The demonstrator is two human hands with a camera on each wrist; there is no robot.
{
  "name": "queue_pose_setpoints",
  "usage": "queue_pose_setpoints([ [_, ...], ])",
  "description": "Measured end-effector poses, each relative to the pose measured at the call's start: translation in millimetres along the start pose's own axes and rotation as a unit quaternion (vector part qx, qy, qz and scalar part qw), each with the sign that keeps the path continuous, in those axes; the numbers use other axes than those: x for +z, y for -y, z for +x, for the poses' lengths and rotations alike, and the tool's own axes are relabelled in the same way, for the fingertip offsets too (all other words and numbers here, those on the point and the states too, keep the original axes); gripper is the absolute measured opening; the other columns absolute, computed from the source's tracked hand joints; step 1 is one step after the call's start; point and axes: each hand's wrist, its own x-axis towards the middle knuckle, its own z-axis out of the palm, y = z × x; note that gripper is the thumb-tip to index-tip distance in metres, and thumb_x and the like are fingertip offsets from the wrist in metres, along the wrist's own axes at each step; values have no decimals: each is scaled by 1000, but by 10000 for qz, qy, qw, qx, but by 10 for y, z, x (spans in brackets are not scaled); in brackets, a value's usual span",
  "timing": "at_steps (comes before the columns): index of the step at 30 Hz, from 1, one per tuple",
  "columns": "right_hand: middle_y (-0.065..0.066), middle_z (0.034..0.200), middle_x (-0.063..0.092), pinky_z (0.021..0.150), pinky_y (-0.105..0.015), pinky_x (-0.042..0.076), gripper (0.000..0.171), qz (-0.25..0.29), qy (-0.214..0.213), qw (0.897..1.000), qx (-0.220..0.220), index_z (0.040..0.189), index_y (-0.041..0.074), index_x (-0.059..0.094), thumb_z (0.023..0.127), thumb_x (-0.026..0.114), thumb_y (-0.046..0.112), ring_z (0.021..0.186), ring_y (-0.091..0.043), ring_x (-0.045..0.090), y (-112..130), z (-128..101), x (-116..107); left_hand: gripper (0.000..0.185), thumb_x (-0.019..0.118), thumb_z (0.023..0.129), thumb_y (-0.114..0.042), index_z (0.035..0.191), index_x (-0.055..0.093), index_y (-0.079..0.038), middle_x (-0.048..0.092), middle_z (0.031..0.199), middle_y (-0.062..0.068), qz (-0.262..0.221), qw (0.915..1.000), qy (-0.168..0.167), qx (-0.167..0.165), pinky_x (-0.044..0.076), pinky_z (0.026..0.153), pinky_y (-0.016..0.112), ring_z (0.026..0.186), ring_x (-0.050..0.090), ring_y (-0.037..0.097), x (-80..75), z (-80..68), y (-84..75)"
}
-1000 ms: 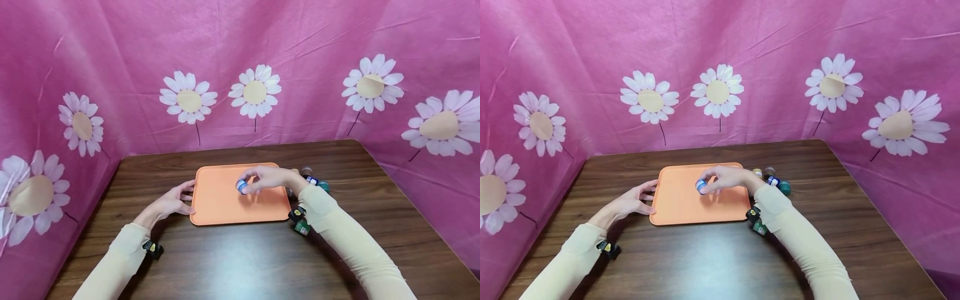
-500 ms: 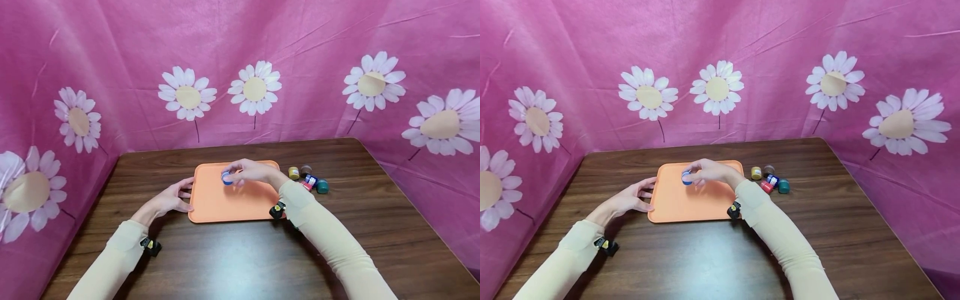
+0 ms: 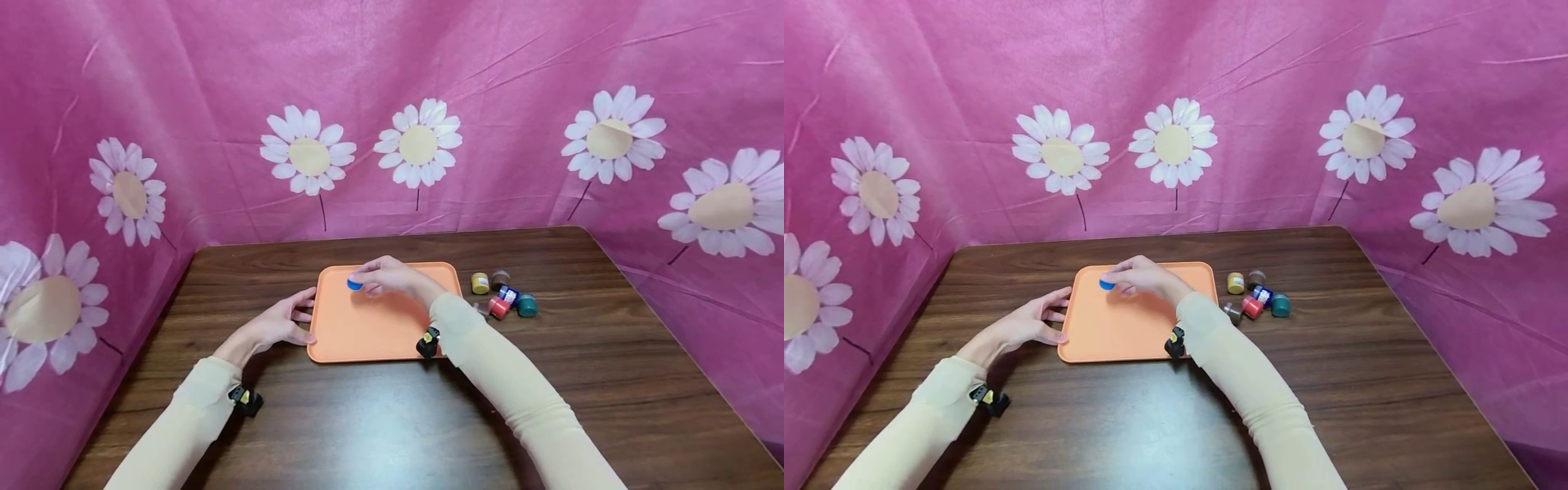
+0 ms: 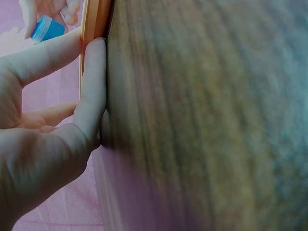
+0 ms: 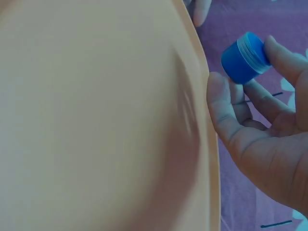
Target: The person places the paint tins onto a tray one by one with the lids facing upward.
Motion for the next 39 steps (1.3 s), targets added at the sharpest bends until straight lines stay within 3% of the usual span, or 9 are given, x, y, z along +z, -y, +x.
queue_pose_setpoints([
  [6, -22, 111, 72, 89, -42, 59, 41, 482, -426, 9979, 64, 133, -5, 61, 99, 68, 17, 93, -30, 70, -28, 156, 154, 107, 74, 79, 17, 162, 7, -1, 23, 156, 28, 127, 9999, -10, -79, 59, 85, 42, 129, 42, 39, 1, -6, 4],
  [13, -17, 109, 72, 86, -42, 59, 39, 1090, -584, 9921, 211, 133, -5, 62, 97, 69, 9, 93, -28, 70, -39, 227, 238, 106, 75, 79, 16, 161, 11, -1, 24, 157, 27, 138, 9999, -26, -69, 59, 85, 41, 129, 42, 41, 12, 0, 18],
  [28, -18, 109, 71, 82, -40, 61, 40, 1249, -598, 9898, 344, 136, -3, 60, 100, 66, 13, 90, -26, 69, -113, 265, 255, 106, 74, 80, 17, 162, 10, -2, 23, 156, 28, 144, 9999, 1, -37, 60, 85, 42, 126, 44, 40, 12, 17, 11],
  [33, -14, 109, 71, 82, -40, 61, 41, 1133, -537, 9916, 329, 136, -4, 60, 99, 67, 9, 90, -25, 69, -126, 300, 266, 105, 74, 80, 16, 162, 10, -1, 23, 157, 28, 143, 9999, 4, -32, 59, 85, 42, 126, 44, 39, 17, 8, 3],
  [39, -20, 117, 70, 83, -40, 61, 44, 1003, -470, 9930, 416, 140, -3, 56, 97, 65, 1, 99, -27, 70, -100, 338, 280, 105, 75, 79, 15, 161, 11, -1, 25, 156, 28, 162, 9999, -39, -22, 59, 86, 42, 126, 44, 40, 3, -6, 7],
])
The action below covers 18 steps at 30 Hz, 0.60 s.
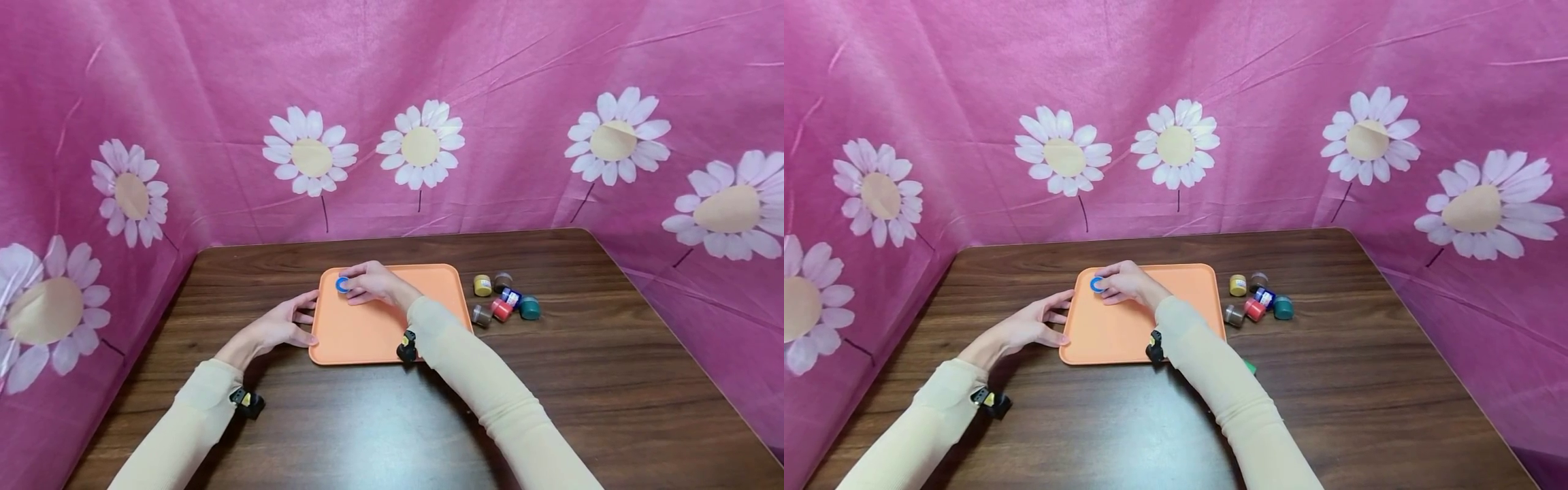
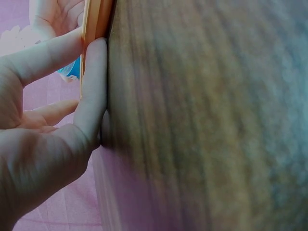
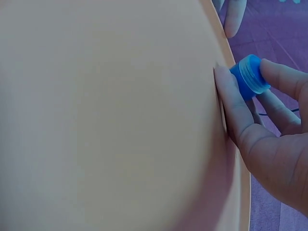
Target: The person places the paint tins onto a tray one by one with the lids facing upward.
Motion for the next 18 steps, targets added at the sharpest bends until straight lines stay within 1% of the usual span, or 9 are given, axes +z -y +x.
queue_pose_setpoints([
  [5, -23, 118, 69, 84, -39, 60, 47, 14, -30, 10000, 46, 143, -3, 54, 97, 64, 0, 100, -29, 70, 0, 21, 15, 105, 75, 79, 15, 162, 13, -2, 27, 155, 27, -7, 10000, -25, -42, 59, 85, 43, 127, 44, 39, 1, -4, -2],
  [10, -23, 117, 69, 84, -39, 60, 47, 33, -93, 9999, 57, 144, -3, 52, 99, 64, 4, 92, -28, 68, 13, 21, 42, 106, 74, 78, 16, 162, 12, -2, 25, 154, 27, -70, 10000, -40, -14, 60, 84, 44, 124, 46, 38, -12, -8, 3],
  [13, -21, 114, 69, 83, -37, 60, 47, -20, -153, 9999, 78, 144, -3, 52, 100, 64, 5, 87, -25, 67, 21, 15, 53, 106, 73, 78, 18, 162, 12, -3, 24, 153, 28, -129, 9999, -19, 6, 60, 85, 44, 123, 47, 38, -18, -3, 11],
  [18, -21, 112, 69, 80, -36, 61, 45, -30, -271, 9996, 95, 143, -3, 54, 100, 63, 6, 85, -25, 68, 23, 5, 56, 106, 73, 79, 18, 162, 10, -1, 23, 153, 29, -143, 9999, 39, 50, 60, 85, 44, 123, 48, 37, -4, 11, 19],
])
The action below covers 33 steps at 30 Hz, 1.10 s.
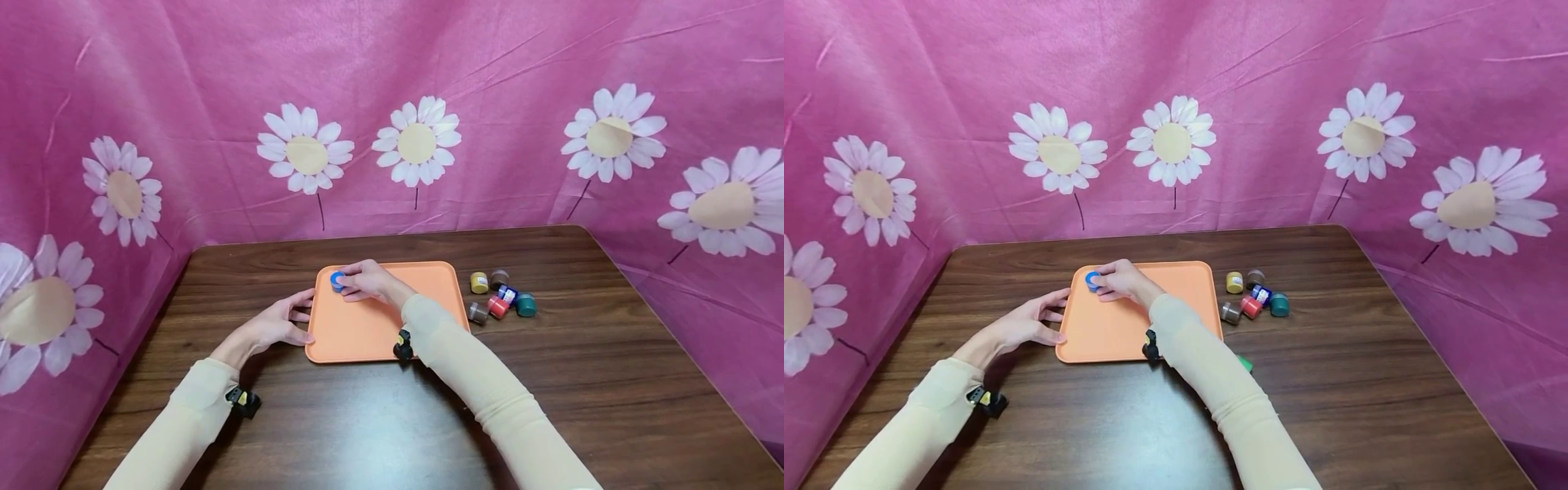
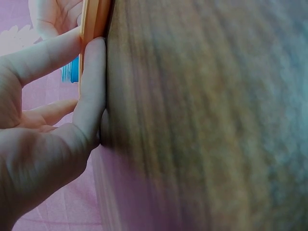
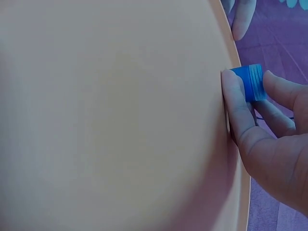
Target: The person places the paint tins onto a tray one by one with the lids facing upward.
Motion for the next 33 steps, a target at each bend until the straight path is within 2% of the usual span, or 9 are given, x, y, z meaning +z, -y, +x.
queue_pose_setpoints([
  [9, -24, 119, 66, 86, -39, 59, 47, 238, 90, 9997, 43, 146, -6, 48, 101, 60, 2, 97, -28, 66, -21, -6, 5, 106, 73, 79, 18, 162, 11, -2, 23, 153, 28, -16, 10000, -43, -64, 60, 84, 44, 123, 48, 38, -2, -25, -9],
  [15, -24, 121, 65, 88, -40, 59, 46, 280, 39, 9996, 67, 145, -4, 50, 100, 59, -1, 97, -28, 66, -4, -25, 2, 106, 72, 79, 18, 162, 10, -2, 23, 153, 29, -7, 10000, -15, -26, 60, 84, 44, 124, 48, 38, -13, -3, -7],
  [25, -18, 116, 67, 88, -40, 59, 43, 433, 109, 9987, 227, 145, 1, 53, 102, 59, 6, 99, -26, 66, 20, -4, -44, 106, 73, 79, 18, 162, 10, -2, 22, 152, 29, -10, 10000, -1, -8, 60, 85, 44, 124, 47, 39, -24, 8, -19],
  [33, -17, 122, 65, 89, -41, 58, 45, 373, 178, 9988, 276, 147, 4, 52, 103, 58, 8, 108, -29, 64, 7, -48, -40, 106, 73, 79, 18, 162, 11, -3, 23, 152, 29, -45, 10000, 40, -60, 60, 84, 45, 123, 48, 39, -8, 2, -5],
])
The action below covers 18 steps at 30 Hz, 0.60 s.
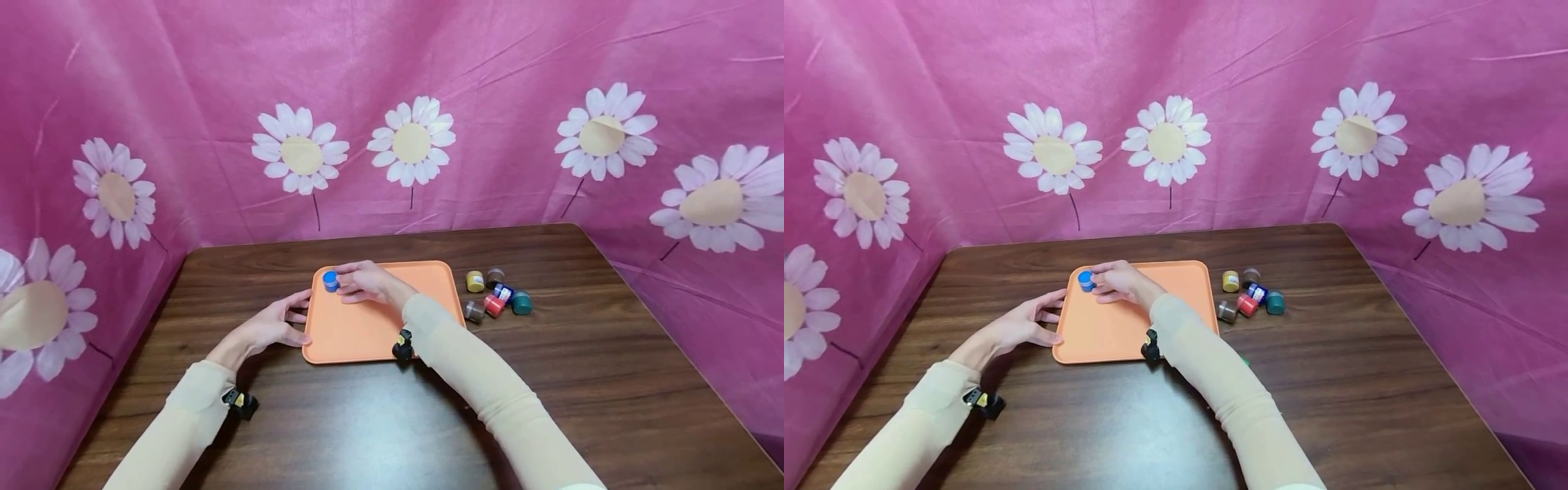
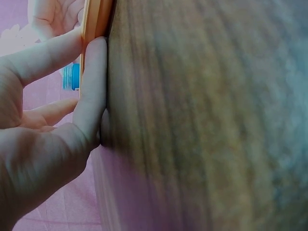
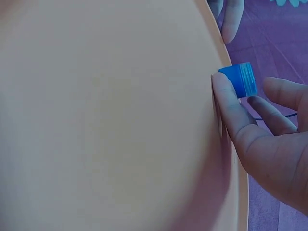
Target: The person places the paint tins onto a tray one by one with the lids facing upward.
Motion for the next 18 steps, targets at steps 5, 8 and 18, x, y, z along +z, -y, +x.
queue_pose_setpoints([
  [5, -18, 127, 64, 89, -42, 58, 46, -33, 95, 9999, -42, 149, 5, 50, 103, 56, 8, 114, -31, 63, -2, -42, 7, 106, 74, 79, 18, 162, 12, -3, 24, 152, 28, 36, 10000, -26, -25, 60, 85, 45, 123, 49, 38, 3, -13, -6],
  [8, -20, 131, 62, 90, -43, 58, 47, -62, 190, 9998, -55, 150, 5, 47, 104, 55, 8, 118, -33, 62, 1, -53, 3, 106, 74, 79, 18, 162, 12, -3, 24, 152, 28, 20, 10000, -23, -49, 59, 85, 44, 122, 49, 37, 2, -14, -6],
  [18, -18, 131, 63, 90, -44, 58, 46, 35, 207, 9997, -91, 149, 6, 49, 104, 56, 9, 117, -34, 63, 19, -75, -10, 103, 74, 81, 15, 162, 13, -3, 26, 153, 27, 178, 9998, -32, -45, 59, 86, 44, 120, 52, 36, -3, 6, -3],
])
